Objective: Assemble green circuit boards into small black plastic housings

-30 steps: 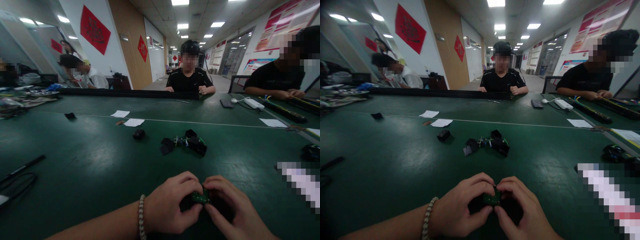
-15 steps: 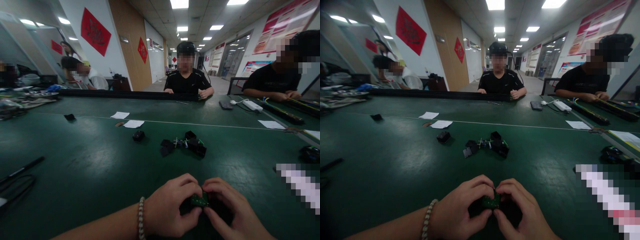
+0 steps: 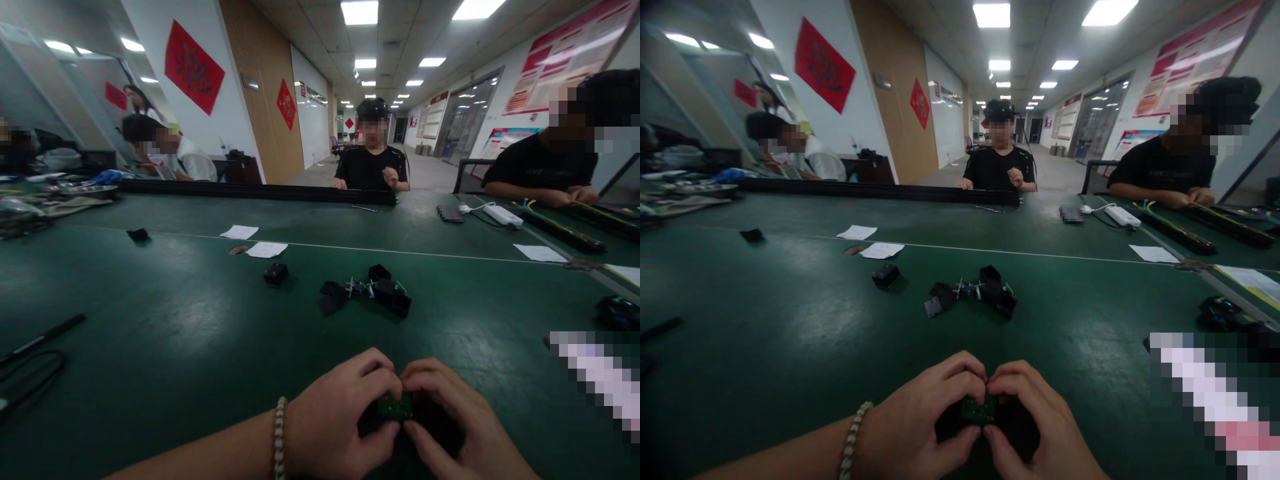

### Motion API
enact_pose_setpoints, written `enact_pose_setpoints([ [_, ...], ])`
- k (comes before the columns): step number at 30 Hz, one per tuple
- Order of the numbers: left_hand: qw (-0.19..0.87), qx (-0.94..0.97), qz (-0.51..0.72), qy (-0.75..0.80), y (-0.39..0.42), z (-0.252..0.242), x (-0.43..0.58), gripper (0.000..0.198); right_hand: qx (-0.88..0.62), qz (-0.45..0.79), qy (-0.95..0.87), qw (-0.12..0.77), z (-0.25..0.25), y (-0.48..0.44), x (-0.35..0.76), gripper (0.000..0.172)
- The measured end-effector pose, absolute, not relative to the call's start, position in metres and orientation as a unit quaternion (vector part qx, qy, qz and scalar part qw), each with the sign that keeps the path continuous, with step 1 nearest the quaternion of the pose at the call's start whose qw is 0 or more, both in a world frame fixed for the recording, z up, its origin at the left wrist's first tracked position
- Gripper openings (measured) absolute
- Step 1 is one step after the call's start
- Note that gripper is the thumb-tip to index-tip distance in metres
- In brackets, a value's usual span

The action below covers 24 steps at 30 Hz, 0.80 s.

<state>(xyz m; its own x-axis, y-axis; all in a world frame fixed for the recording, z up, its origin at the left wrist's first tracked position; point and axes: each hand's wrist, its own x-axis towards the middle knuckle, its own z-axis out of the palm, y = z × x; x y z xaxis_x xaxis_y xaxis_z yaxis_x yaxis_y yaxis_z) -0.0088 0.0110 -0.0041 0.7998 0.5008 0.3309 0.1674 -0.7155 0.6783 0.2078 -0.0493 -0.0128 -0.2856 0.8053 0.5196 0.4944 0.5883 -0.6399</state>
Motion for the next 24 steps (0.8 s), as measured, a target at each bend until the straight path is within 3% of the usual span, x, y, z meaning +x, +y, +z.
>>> enact_pose_setpoints([
  [14, 0.344, 0.861, 0.327, 0.182, 0.011, -0.001, -0.009, 0.041, -0.454, 0.22, -0.748, 0.432, -0.018, -0.051, 0.212, 0.037],
  [24, 0.326, 0.84, 0.38, 0.211, 0.011, 0.0, -0.009, 0.028, -0.462, 0.239, -0.726, 0.449, -0.027, -0.049, 0.212, 0.033],
])
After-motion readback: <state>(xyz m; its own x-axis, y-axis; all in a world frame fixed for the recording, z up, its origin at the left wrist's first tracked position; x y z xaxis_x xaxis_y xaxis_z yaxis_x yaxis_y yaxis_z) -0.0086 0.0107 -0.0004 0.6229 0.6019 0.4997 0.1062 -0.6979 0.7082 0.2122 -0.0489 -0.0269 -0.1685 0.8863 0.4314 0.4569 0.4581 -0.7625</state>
